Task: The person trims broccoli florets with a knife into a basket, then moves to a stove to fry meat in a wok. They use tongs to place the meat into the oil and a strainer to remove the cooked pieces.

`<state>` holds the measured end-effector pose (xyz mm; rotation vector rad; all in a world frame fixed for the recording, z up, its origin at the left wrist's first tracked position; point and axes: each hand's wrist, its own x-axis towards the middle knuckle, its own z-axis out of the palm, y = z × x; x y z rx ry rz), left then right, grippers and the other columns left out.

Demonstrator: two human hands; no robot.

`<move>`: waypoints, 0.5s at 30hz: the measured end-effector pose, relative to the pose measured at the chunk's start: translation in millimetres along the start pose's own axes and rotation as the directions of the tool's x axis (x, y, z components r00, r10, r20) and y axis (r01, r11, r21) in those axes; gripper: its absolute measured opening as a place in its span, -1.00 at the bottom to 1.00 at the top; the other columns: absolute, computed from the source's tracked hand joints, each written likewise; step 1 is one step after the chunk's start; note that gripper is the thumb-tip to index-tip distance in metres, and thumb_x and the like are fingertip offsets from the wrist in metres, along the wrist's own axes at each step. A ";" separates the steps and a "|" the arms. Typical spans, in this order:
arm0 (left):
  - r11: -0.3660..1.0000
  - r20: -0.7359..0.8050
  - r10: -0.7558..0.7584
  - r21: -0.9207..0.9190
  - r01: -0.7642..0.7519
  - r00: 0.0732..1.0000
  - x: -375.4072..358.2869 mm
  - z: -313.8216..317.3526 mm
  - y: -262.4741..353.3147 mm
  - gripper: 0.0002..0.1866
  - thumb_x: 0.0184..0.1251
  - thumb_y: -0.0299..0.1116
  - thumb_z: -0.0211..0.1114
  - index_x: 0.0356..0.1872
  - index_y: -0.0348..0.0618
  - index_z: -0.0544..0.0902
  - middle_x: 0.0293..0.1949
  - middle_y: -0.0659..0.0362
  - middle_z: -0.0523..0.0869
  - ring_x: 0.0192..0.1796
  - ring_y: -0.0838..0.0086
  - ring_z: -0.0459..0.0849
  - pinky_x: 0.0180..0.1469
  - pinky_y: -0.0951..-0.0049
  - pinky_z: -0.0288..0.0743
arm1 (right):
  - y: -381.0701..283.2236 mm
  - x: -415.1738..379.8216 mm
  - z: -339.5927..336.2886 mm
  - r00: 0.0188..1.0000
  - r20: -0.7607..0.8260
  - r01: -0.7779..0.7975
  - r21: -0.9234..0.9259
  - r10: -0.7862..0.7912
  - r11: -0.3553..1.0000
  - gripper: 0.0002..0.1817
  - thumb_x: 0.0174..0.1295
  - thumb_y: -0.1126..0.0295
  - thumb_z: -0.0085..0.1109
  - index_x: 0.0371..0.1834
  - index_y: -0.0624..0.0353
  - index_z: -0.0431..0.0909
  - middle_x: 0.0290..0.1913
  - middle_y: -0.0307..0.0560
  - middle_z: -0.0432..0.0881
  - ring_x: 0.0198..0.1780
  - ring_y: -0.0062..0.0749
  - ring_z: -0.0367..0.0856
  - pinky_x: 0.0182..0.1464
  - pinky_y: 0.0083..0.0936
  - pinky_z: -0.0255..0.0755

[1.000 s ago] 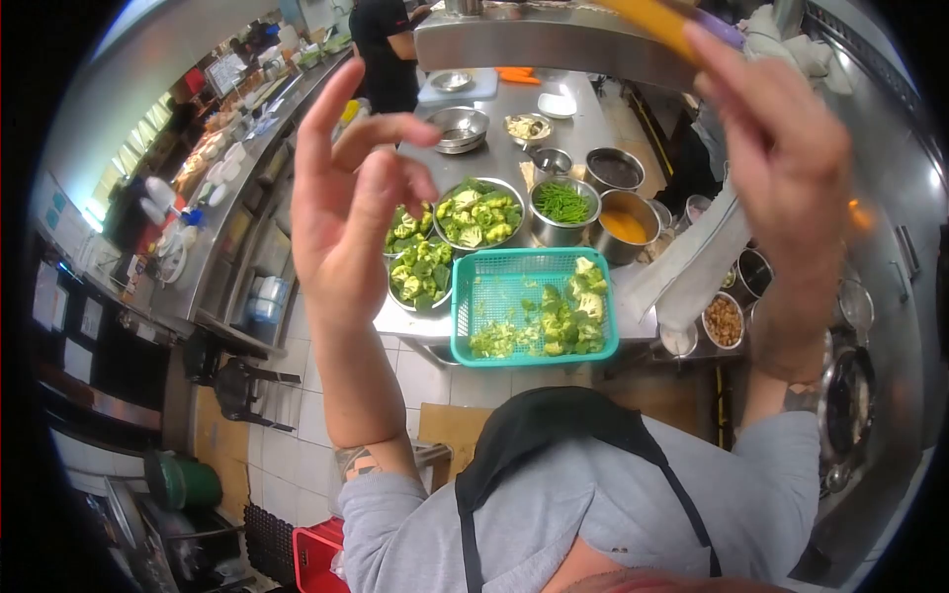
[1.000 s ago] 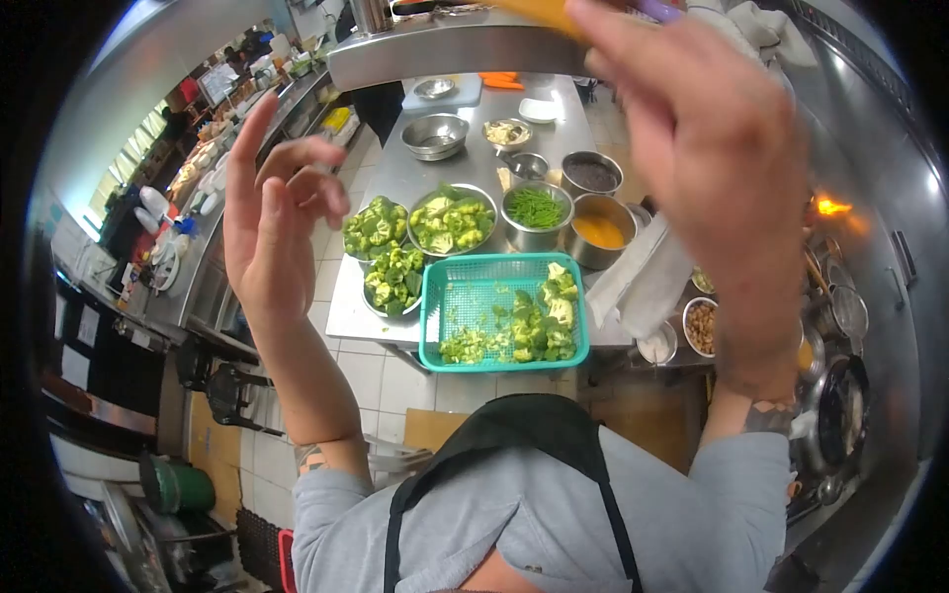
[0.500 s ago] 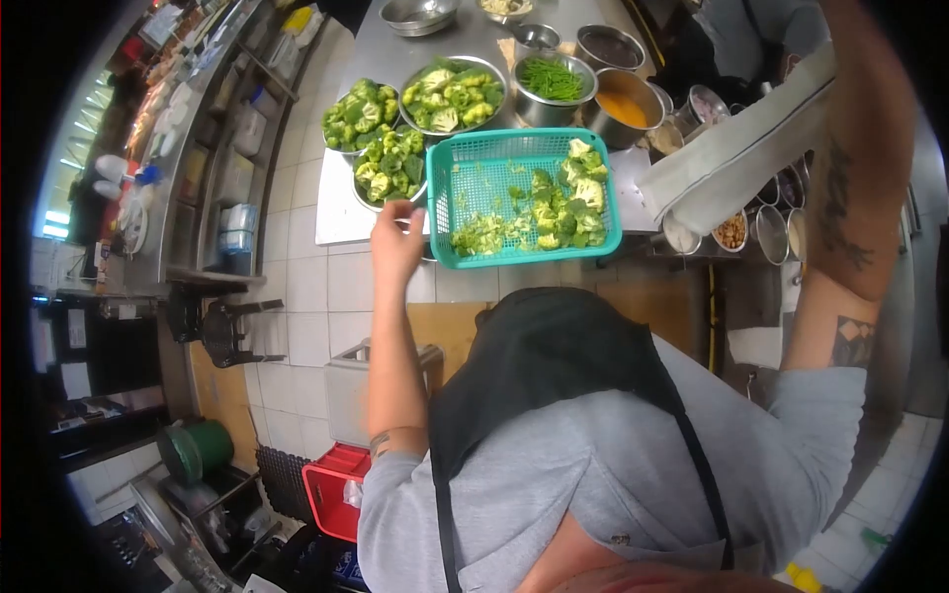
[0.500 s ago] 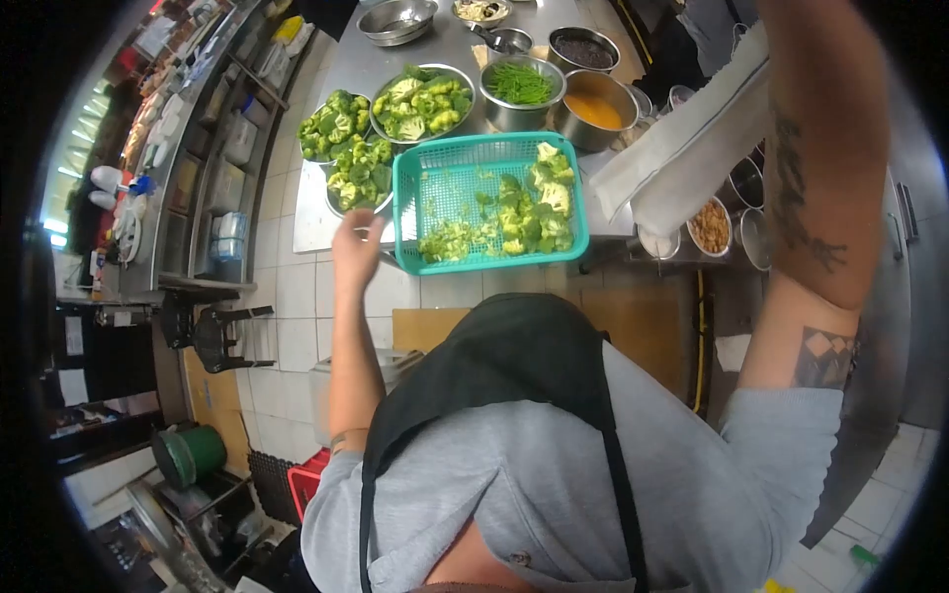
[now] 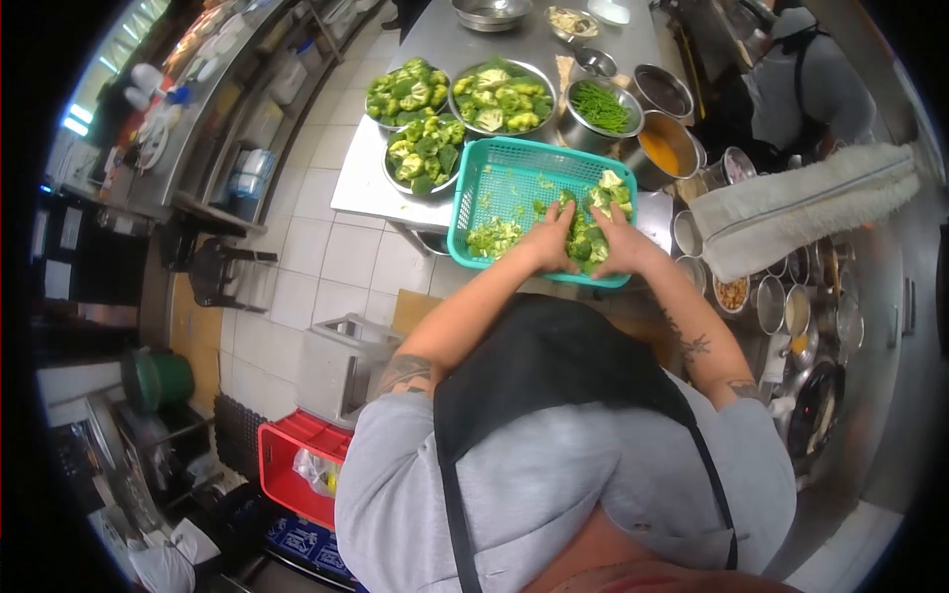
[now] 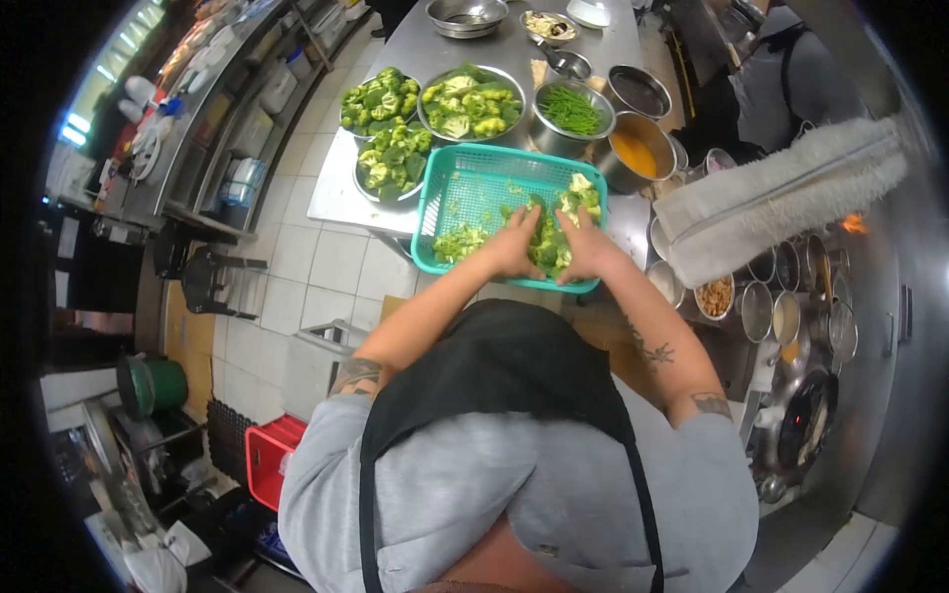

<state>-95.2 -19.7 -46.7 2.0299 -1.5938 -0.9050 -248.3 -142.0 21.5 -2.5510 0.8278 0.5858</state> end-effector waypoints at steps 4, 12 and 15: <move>1.000 0.019 -0.011 0.019 0.011 1.000 19.3 13.3 -1.4 0.51 -0.35 -0.15 0.75 0.64 -0.10 -0.17 0.56 -0.28 0.04 0.38 -0.25 0.43 0.39 0.07 0.42 | 3.0 18.5 23.0 0.997 -0.059 -0.033 0.161 0.043 0.986 0.45 -0.40 0.23 0.76 0.65 0.00 -0.05 0.64 0.42 -0.36 0.55 0.28 0.16 0.50 -0.16 0.29; 0.986 0.056 0.045 -0.162 -0.035 0.997 36.5 17.6 -7.0 0.36 -0.29 -0.33 0.71 0.61 -0.16 -0.02 0.44 -0.22 0.22 0.36 -0.15 0.45 0.39 0.16 0.43 | 23.8 32.8 38.3 0.979 -0.206 0.055 0.207 -0.011 0.977 0.00 -0.38 0.32 0.68 0.35 0.09 0.50 0.61 0.39 -0.23 0.48 0.24 0.30 0.45 -0.19 0.37; 0.975 0.032 0.137 -0.182 -0.128 0.990 42.2 26.2 -12.6 0.30 -0.29 -0.37 0.69 0.58 -0.24 0.06 0.42 -0.22 0.25 0.39 -0.11 0.41 0.41 0.18 0.40 | 15.8 25.7 41.2 0.961 -0.277 0.092 0.273 -0.013 0.957 -0.06 -0.37 0.34 0.66 0.29 0.11 0.55 0.58 0.37 -0.12 0.51 0.22 0.24 0.46 -0.20 0.33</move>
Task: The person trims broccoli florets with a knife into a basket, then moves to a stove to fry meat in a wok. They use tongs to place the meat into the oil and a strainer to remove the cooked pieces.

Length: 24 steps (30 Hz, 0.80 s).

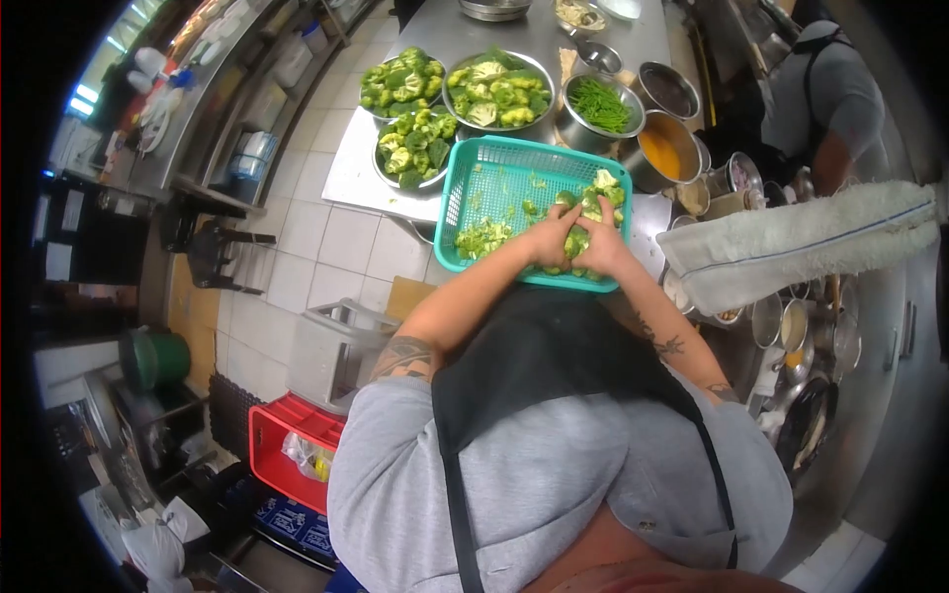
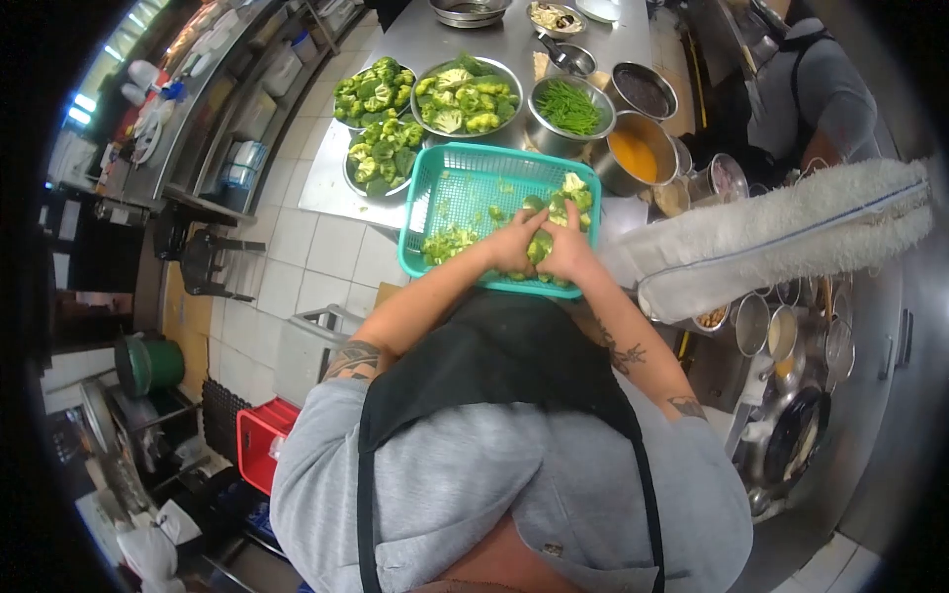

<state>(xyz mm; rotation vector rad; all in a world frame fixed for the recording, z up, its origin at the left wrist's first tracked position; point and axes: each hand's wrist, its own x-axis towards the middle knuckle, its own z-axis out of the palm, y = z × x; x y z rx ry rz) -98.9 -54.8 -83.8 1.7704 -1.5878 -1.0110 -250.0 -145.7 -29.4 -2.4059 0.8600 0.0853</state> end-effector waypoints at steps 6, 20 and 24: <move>0.993 -0.097 0.112 -0.013 -0.114 0.989 5.5 1.6 5.8 0.16 -0.26 -0.40 0.66 0.50 -0.37 0.20 0.33 -0.22 0.39 0.35 -0.10 0.43 0.40 0.19 0.39 | 12.2 7.6 -17.0 0.995 -0.003 0.096 0.021 -0.096 0.995 -0.14 -0.36 0.37 0.62 0.23 0.16 0.58 0.52 0.35 0.05 0.52 0.23 0.18 0.48 -0.21 0.29; 0.975 -0.352 0.203 0.161 -0.155 0.913 -54.8 -286.9 -25.4 0.11 -0.27 -0.44 0.66 0.46 -0.33 0.27 0.37 -0.19 0.37 0.41 -0.02 0.43 0.44 0.22 0.37 | -232.2 162.4 -74.7 0.924 -0.211 0.309 -0.076 -0.318 0.948 -0.16 -0.31 0.49 0.52 0.27 0.02 0.59 0.54 0.28 0.08 0.39 0.30 0.41 0.41 -0.17 0.41; 0.983 -0.414 0.152 0.162 -0.091 0.898 -37.5 -322.4 -106.2 0.12 -0.25 -0.43 0.66 0.49 -0.26 0.25 0.44 -0.17 0.30 0.43 -0.04 0.40 0.43 0.23 0.39 | -259.4 250.2 -29.5 0.949 -0.166 0.251 -0.123 -0.269 0.960 -0.14 -0.26 0.49 0.53 0.31 -0.11 0.55 0.57 0.24 0.02 0.38 0.34 0.40 0.41 -0.12 0.42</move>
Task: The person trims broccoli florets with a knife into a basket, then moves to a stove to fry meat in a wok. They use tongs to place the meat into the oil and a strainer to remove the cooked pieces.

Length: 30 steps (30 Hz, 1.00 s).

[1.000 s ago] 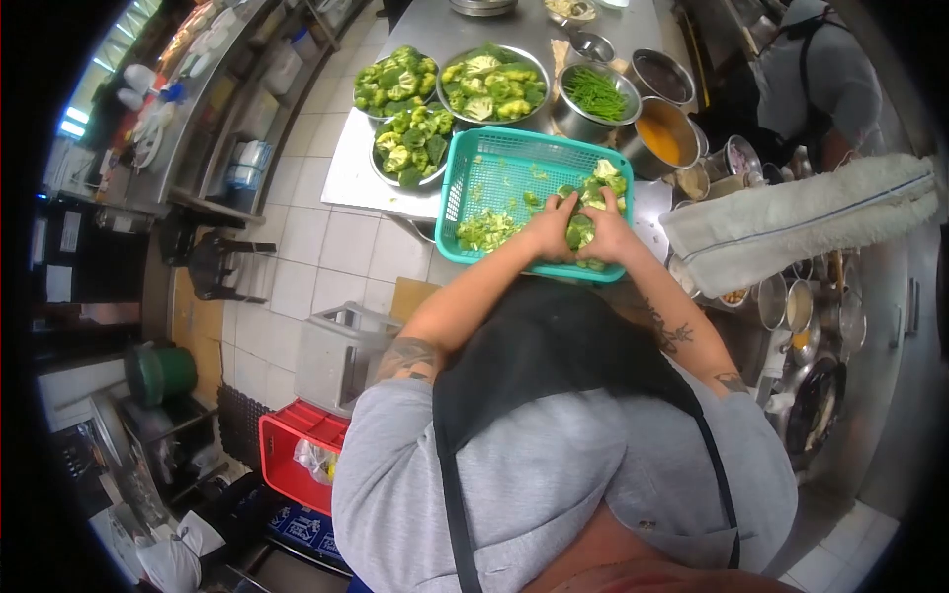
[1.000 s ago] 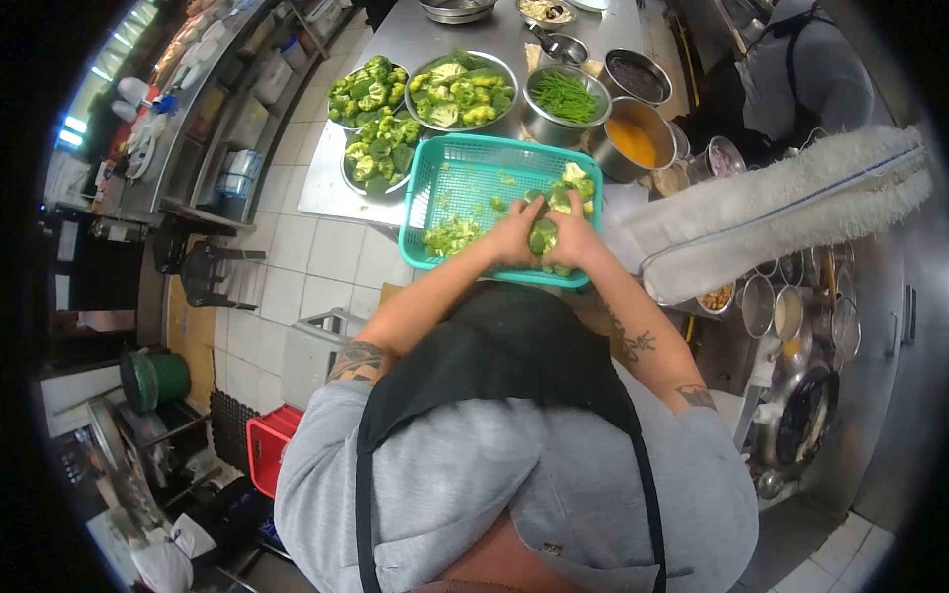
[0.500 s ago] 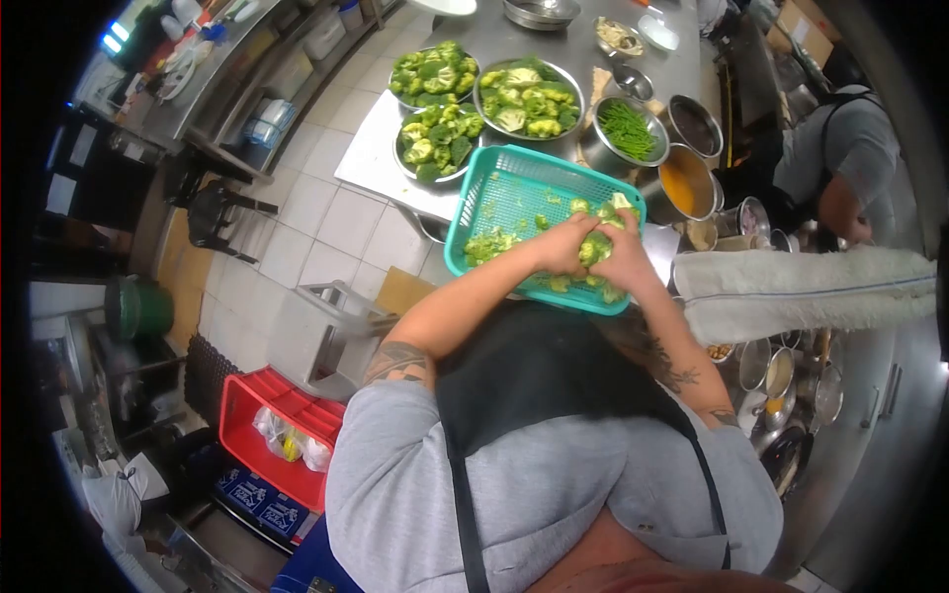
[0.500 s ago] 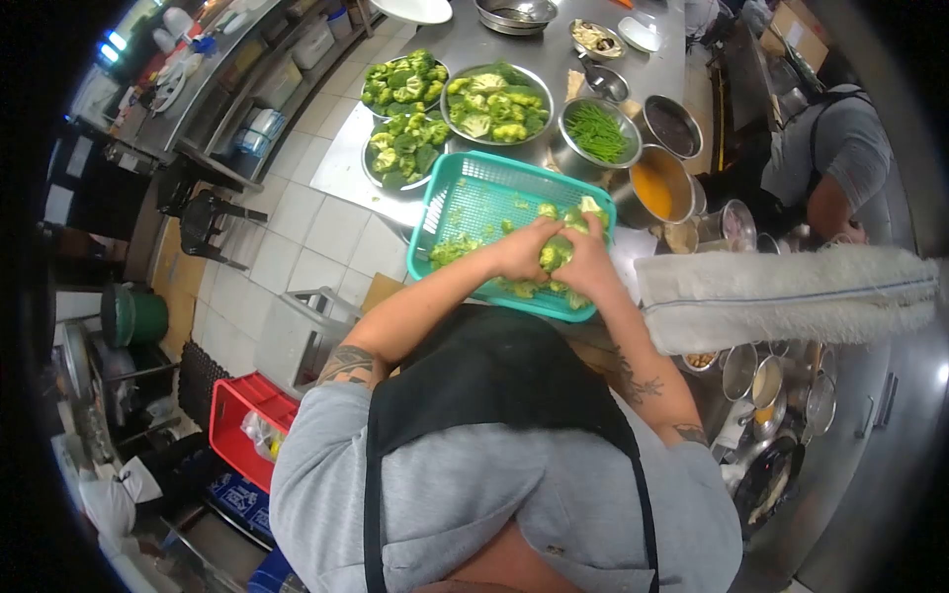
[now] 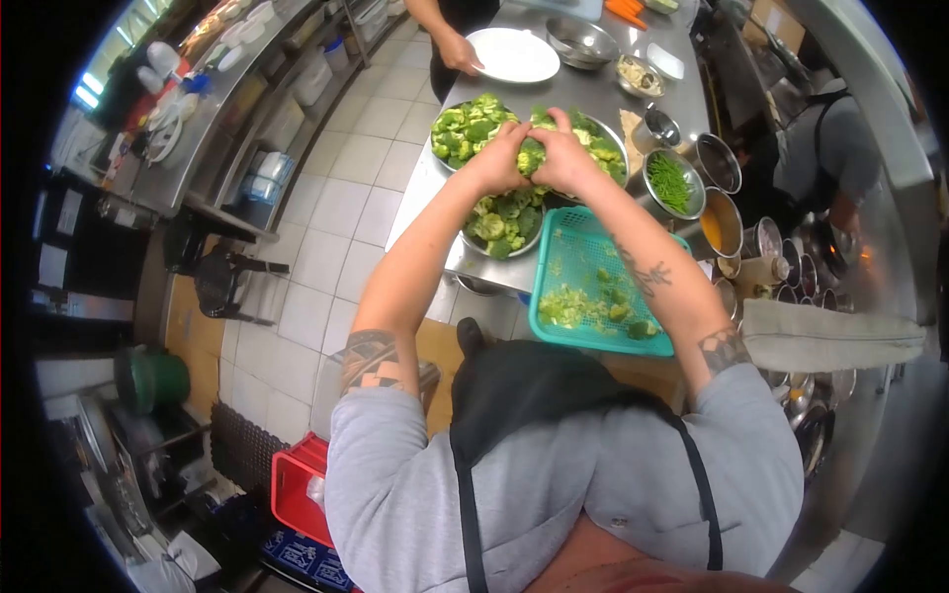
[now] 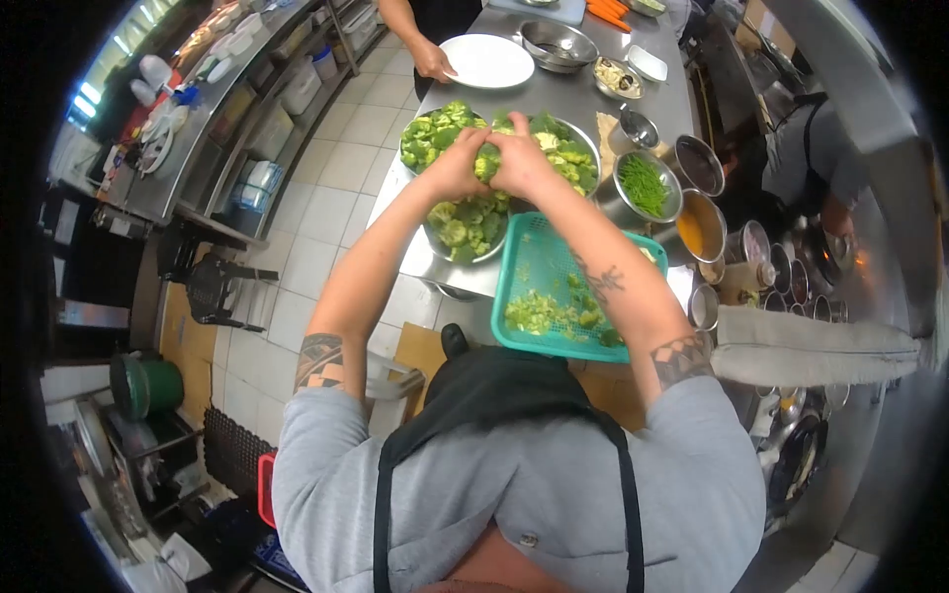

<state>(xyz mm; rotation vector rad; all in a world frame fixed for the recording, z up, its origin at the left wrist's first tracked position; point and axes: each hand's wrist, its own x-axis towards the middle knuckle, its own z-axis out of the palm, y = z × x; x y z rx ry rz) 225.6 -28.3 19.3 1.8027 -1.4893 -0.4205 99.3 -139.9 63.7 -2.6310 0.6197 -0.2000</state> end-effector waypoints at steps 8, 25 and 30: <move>0.962 0.232 -0.143 0.261 0.080 0.962 14.0 -19.2 -11.9 0.24 -0.28 -0.18 0.73 0.54 -0.14 0.21 0.56 -0.13 0.18 0.43 -0.01 0.44 0.42 0.19 0.41 | 7.6 25.5 20.8 0.959 0.191 -0.172 -0.187 0.208 0.967 0.02 -0.26 0.28 0.66 0.46 -0.15 0.43 0.60 0.22 0.02 0.38 0.16 0.46 0.39 -0.18 0.44; 0.794 -0.240 -0.481 -0.526 0.303 0.843 -167.9 12.6 -11.3 -0.79 0.34 -0.38 0.36 -0.11 -0.28 0.65 -0.37 0.28 0.64 -0.32 0.60 0.51 -0.25 0.50 0.49 | 197.1 -289.6 -41.2 0.730 -0.341 -0.651 -0.087 0.592 0.754 -0.66 0.15 0.26 0.31 -0.07 0.24 0.68 -0.14 0.06 0.74 -0.07 -0.04 0.71 0.04 -0.22 0.55; 0.945 0.114 0.044 -0.328 -0.005 0.993 -146.3 110.9 103.2 -0.52 0.15 -0.37 0.50 0.10 -0.24 0.61 -0.08 0.01 0.68 0.02 0.16 0.68 0.12 0.19 0.56 | 168.9 -265.6 -10.9 0.882 -0.217 -0.446 -0.092 0.419 0.890 -0.43 0.11 0.37 0.35 0.24 0.23 0.53 0.38 0.23 0.39 0.33 0.12 0.50 0.31 -0.21 0.45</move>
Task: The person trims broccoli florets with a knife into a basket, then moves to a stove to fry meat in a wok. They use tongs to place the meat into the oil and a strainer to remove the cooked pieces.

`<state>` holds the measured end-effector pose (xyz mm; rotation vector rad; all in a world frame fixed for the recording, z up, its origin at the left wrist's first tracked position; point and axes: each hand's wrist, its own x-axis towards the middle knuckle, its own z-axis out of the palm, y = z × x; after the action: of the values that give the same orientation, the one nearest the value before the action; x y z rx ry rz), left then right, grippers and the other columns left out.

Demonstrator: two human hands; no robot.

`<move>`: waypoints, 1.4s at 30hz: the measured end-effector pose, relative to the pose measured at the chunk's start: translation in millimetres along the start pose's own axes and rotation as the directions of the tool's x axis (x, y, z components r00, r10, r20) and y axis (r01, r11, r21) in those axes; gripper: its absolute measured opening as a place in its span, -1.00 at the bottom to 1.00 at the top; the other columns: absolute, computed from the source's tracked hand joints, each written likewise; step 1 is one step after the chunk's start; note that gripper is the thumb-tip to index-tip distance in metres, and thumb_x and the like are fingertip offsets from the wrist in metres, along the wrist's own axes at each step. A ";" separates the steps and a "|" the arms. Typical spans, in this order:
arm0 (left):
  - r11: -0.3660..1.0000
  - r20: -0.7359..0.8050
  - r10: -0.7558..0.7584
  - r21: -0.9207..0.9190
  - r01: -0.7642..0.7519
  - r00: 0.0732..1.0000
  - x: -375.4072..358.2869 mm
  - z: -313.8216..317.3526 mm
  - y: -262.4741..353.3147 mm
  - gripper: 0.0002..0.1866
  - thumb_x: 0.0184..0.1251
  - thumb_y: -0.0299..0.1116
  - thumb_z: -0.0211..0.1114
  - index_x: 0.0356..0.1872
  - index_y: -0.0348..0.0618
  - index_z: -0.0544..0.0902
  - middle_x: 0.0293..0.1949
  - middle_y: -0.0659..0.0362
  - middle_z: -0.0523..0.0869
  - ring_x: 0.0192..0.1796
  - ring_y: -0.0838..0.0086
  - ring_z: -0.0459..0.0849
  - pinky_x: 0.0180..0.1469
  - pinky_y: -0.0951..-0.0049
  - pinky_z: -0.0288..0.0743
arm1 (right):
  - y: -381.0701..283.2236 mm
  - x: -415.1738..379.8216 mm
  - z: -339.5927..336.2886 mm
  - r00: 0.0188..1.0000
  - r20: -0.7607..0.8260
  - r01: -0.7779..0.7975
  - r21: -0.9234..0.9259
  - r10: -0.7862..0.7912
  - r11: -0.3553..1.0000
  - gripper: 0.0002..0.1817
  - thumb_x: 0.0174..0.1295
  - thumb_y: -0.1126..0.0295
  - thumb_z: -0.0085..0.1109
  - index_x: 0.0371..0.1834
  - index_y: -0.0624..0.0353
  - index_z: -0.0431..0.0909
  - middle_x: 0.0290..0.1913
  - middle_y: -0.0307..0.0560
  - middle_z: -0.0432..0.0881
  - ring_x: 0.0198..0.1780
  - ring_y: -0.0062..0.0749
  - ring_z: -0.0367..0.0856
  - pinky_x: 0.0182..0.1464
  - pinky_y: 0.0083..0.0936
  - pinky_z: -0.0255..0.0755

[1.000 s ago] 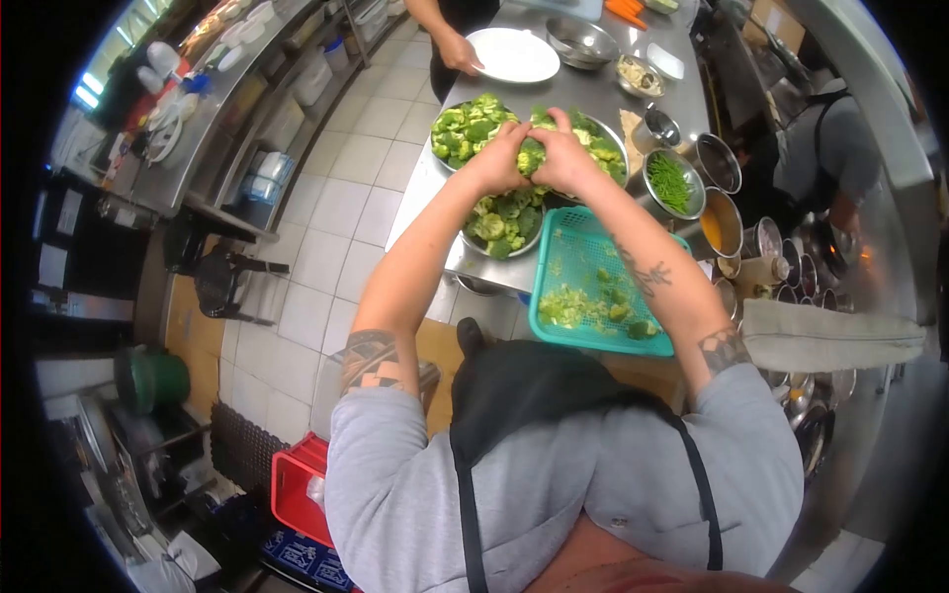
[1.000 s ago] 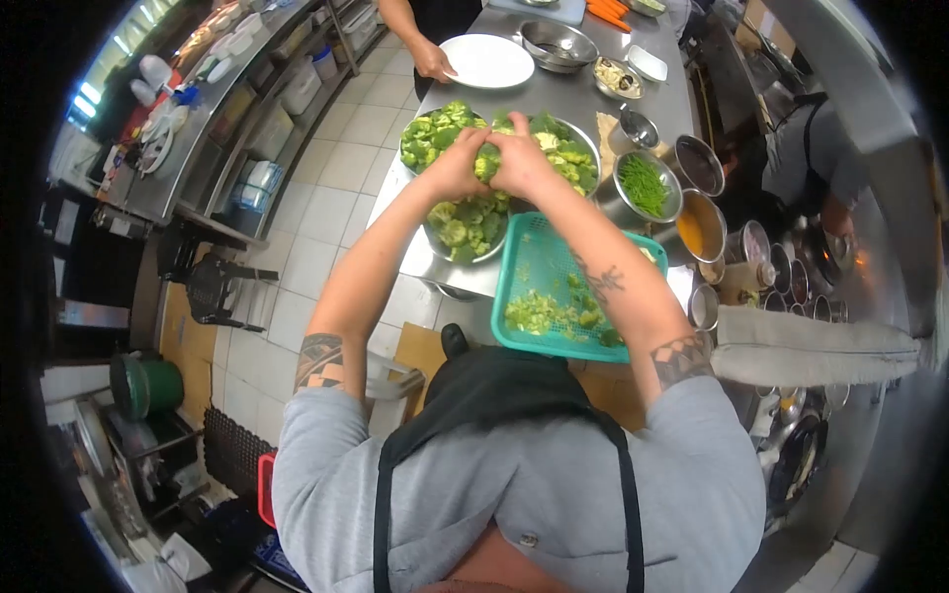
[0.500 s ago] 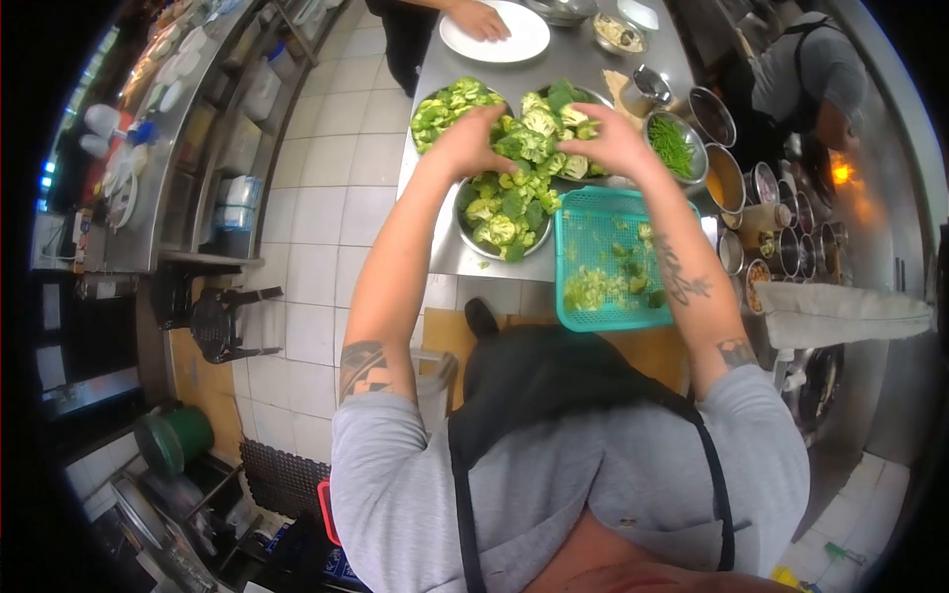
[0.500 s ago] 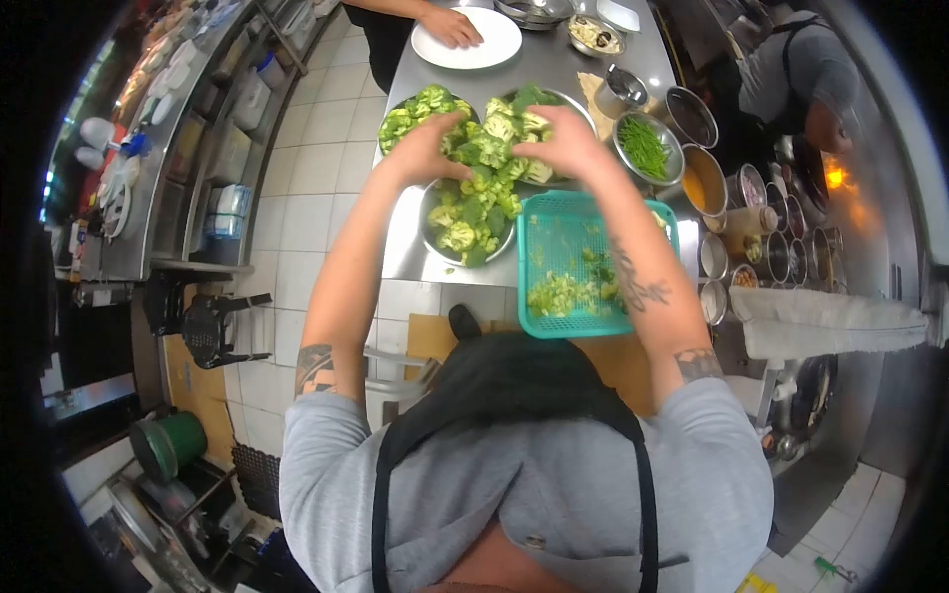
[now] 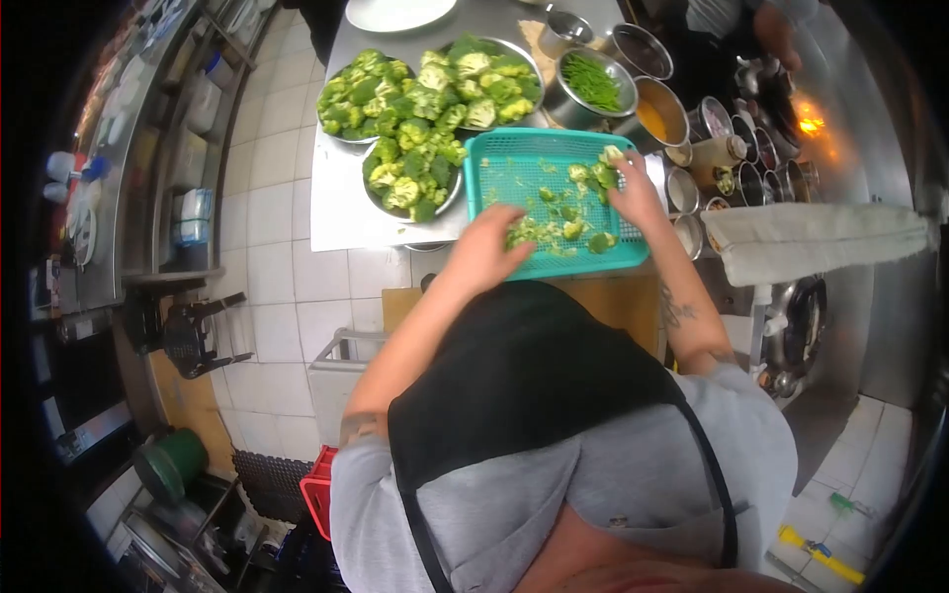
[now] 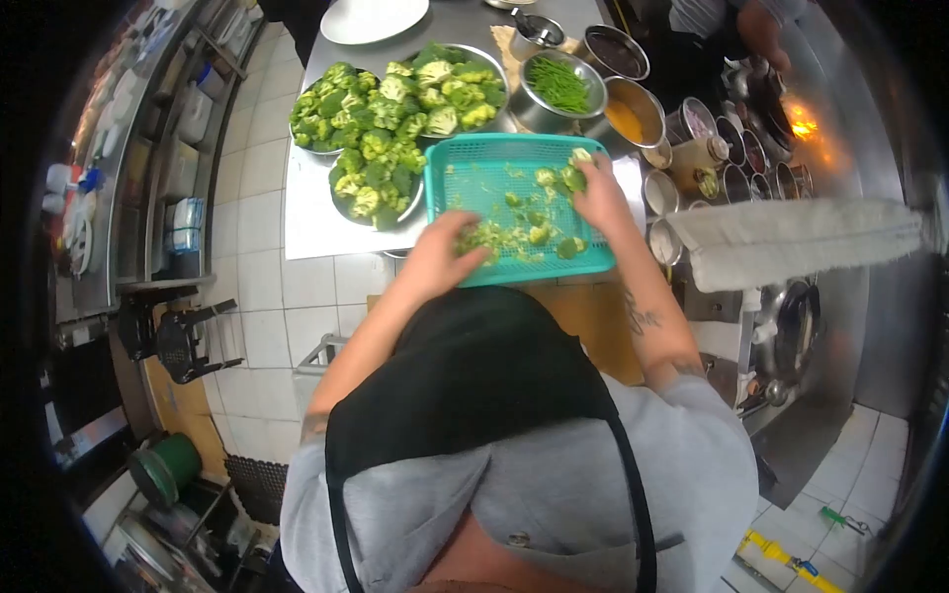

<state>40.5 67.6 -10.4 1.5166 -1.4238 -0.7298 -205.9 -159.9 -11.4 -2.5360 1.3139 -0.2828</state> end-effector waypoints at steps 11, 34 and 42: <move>0.807 0.303 -0.278 0.588 0.051 0.911 94.9 133.6 -5.9 0.36 -0.19 -0.17 0.70 0.61 -0.19 -0.07 0.56 -0.02 0.16 0.45 -0.11 0.32 0.41 0.07 0.40 | 23.5 13.4 27.8 0.943 0.297 -0.141 -0.041 0.147 0.989 0.10 -0.32 0.19 0.68 0.46 0.13 0.36 0.50 0.26 0.12 0.44 0.15 0.33 0.48 -0.25 0.30; 0.986 -0.228 0.112 0.145 -0.080 0.967 115.3 -88.9 17.7 -0.18 -0.09 -0.60 0.41 0.37 -0.14 0.44 0.14 -0.15 0.57 0.23 -0.05 0.56 0.31 0.14 0.45 | -225.9 113.3 -42.5 0.943 -0.096 0.331 0.232 -0.317 0.915 -0.63 -0.16 0.52 0.42 -0.17 0.17 0.67 0.35 0.20 0.36 0.39 0.12 0.40 0.45 -0.26 0.28; 0.969 -0.219 -0.143 0.166 0.181 0.965 114.5 -193.1 -85.1 -0.02 -0.03 -0.45 0.48 0.53 -0.26 0.24 0.27 -0.19 0.58 0.26 0.10 0.62 0.27 0.27 0.50 | -355.2 220.7 10.4 0.836 0.543 0.003 0.136 -0.077 0.991 -0.56 -0.02 0.43 0.51 -0.01 0.14 0.67 0.19 0.12 0.53 -0.16 -0.05 0.73 -0.25 -0.28 0.72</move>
<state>267.0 -8.7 12.2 1.8146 -1.2487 -0.5301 195.6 -143.4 105.0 -2.2823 0.9760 0.3280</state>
